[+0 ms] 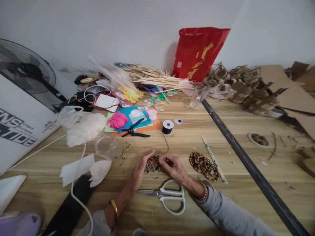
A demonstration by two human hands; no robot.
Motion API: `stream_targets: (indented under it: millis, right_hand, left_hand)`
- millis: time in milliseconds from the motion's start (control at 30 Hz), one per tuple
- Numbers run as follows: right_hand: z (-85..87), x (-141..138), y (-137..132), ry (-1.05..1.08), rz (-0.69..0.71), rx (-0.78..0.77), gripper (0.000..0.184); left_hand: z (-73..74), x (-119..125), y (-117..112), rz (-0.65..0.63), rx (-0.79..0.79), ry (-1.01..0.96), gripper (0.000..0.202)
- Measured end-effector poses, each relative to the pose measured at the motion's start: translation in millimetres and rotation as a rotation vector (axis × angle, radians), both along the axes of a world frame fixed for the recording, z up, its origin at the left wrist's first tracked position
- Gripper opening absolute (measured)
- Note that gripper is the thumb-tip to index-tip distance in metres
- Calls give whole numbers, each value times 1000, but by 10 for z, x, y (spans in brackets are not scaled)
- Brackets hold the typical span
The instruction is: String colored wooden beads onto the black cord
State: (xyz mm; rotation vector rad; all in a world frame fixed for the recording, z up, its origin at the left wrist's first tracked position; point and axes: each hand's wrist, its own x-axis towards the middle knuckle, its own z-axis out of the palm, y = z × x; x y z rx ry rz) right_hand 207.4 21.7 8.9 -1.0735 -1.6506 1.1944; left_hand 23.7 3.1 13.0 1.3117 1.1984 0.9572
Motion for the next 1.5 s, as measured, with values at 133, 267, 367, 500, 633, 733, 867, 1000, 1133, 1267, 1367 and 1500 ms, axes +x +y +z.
stream_targets:
  millis: [133, 267, 367, 500, 633, 733, 867, 1000, 1133, 1267, 1367, 1500]
  right_hand:
    - [16, 5, 18, 35, -22, -45, 35]
    - [23, 9, 39, 60, -41, -79, 36]
    - [26, 11, 53, 83, -45, -107, 38]
    - [22, 17, 63, 70, -52, -104, 37]
    - [23, 21, 64, 46, -54, -68, 32]
    - [22, 19, 60, 41, -50, -53, 29]
    - [0, 17, 54, 39, -39, -56, 27]
    - [-26, 23, 53, 34, -27, -45, 25]
    - [-32, 32, 55, 28, -14, -28, 24]
    - [-49, 37, 61, 24, -20, 3, 23]
    - [-60, 40, 65, 28, -25, 16, 22]
    - [-27, 41, 62, 26, -36, 14, 21]
  left_hand:
    - [-3, 38, -37, -40, 61, 43, 61]
    - [-10, 74, -52, -49, 88, 39, 56]
    - [-21, 87, -50, -44, 92, 31, 59]
    - [13, 102, -56, -60, 60, 17, 63]
    - [62, 102, -50, -78, 20, 21, 66]
    - [47, 84, -30, -57, 21, 17, 70]
    - [20, 61, -15, -15, 21, -38, 64]
    - [93, 47, -17, 96, 45, -9, 48]
    - [211, -27, -23, 116, 95, 236, 22]
    - [311, -152, -58, -123, 214, 450, 11]
    - [378, -212, -101, -281, 157, 582, 9]
    - [451, -224, -130, -423, 85, 727, 7]
